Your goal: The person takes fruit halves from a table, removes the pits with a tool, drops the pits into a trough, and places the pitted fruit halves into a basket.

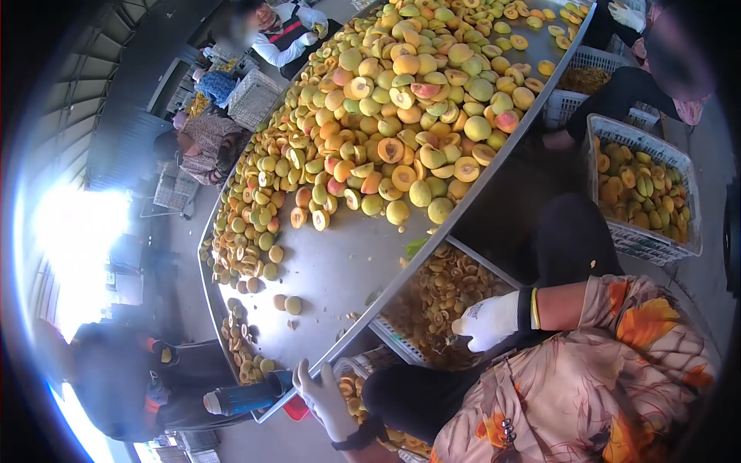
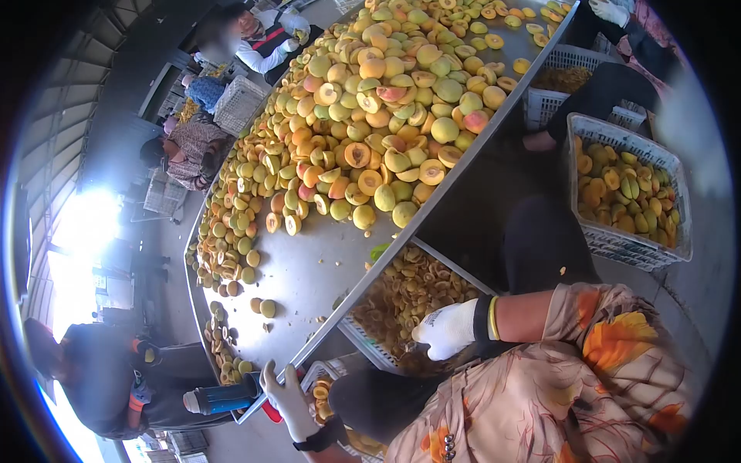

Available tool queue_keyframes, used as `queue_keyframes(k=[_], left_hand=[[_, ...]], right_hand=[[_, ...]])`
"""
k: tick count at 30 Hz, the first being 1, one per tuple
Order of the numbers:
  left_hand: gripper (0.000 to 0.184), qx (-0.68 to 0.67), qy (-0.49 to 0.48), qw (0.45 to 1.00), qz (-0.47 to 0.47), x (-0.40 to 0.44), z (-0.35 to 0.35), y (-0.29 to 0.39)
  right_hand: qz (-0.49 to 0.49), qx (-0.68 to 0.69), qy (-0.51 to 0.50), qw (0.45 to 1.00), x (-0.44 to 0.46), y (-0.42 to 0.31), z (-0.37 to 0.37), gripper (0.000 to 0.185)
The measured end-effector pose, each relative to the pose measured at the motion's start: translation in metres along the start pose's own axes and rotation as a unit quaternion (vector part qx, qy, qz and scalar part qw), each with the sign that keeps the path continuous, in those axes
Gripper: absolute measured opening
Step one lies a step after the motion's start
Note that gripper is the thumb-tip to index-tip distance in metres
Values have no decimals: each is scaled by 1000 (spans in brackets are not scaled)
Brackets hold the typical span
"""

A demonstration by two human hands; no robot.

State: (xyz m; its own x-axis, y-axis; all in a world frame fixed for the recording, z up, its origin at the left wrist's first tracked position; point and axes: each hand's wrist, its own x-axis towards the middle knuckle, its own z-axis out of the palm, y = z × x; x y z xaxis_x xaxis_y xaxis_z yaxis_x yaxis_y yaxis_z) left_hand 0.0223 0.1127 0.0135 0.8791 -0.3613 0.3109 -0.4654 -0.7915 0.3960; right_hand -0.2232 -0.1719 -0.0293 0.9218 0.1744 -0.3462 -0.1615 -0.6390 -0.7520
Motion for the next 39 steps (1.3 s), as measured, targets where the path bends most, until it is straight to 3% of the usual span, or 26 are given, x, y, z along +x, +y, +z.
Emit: queue_keyframes(k=[3, 6, 9, 11, 14, 15, 18, 20, 21, 23, 24, 27, 31, 32, 35, 36, 39], left_hand=[[44, -118, -90, 986, 77, 55, 49, 88], [52, -167, -221, 949, 150, 104, 145, 149], [68, -43, -244, 944, 219, 127, 213, 205], [65, 92, -234, 938, 237, 123, 218, 237], [59, -21, -254, 943, 215, 129, 213, 227], [57, -153, -281, 932, 170, 125, 207, 220], [55, -475, -326, 817, -2, 98, 159, 187], [58, -576, -343, 741, -20, 69, 125, 166], [60, -646, -347, 676, -70, 49, 101, 171], [62, -729, -345, 582, -103, 18, 72, 170], [63, -766, -343, 531, -118, 3, 62, 168], [67, -787, -311, 517, -125, -32, 45, 167], [64, -756, -249, 603, -60, -59, 29, 172], [61, -716, -185, 671, -52, -69, 26, 180], [54, -650, -91, 752, -66, -79, 23, 182], [51, -636, -43, 769, -58, -80, 24, 185], [51, -637, -28, 769, -42, -86, 18, 183]], right_hand=[[36, 3, -32, 999, 6, 8, -4, 33], [40, 13, -64, 997, 3, 19, -8, 33], [16, -2, -73, 997, 3, 20, -6, 31], [18, 12, -71, 997, 5, 22, -4, 30], [17, 13, -61, 998, 2, 19, -10, 32], [11, 29, -20, 999, -1, 20, -15, 32], [8, 84, 91, 992, -7, 14, -34, 35], [-4, 144, 187, 972, -3, 11, -35, 34], [-25, 169, 242, 955, -1, 7, -34, 34], [-114, 208, 340, 910, 2, -9, -31, 33], [-119, 198, 331, 915, -1, -18, -32, 32], [-161, 160, 346, 910, 4, -33, -16, 31], [-153, 108, 369, 910, -1, -52, 5, 23], [-154, 92, 369, 912, -3, -54, 10, 22], [-167, 64, 370, 912, -11, -71, 13, 21], [-177, 70, 367, 911, -12, -75, 18, 21], [-190, 96, 352, 912, -16, -85, 24, 22]])
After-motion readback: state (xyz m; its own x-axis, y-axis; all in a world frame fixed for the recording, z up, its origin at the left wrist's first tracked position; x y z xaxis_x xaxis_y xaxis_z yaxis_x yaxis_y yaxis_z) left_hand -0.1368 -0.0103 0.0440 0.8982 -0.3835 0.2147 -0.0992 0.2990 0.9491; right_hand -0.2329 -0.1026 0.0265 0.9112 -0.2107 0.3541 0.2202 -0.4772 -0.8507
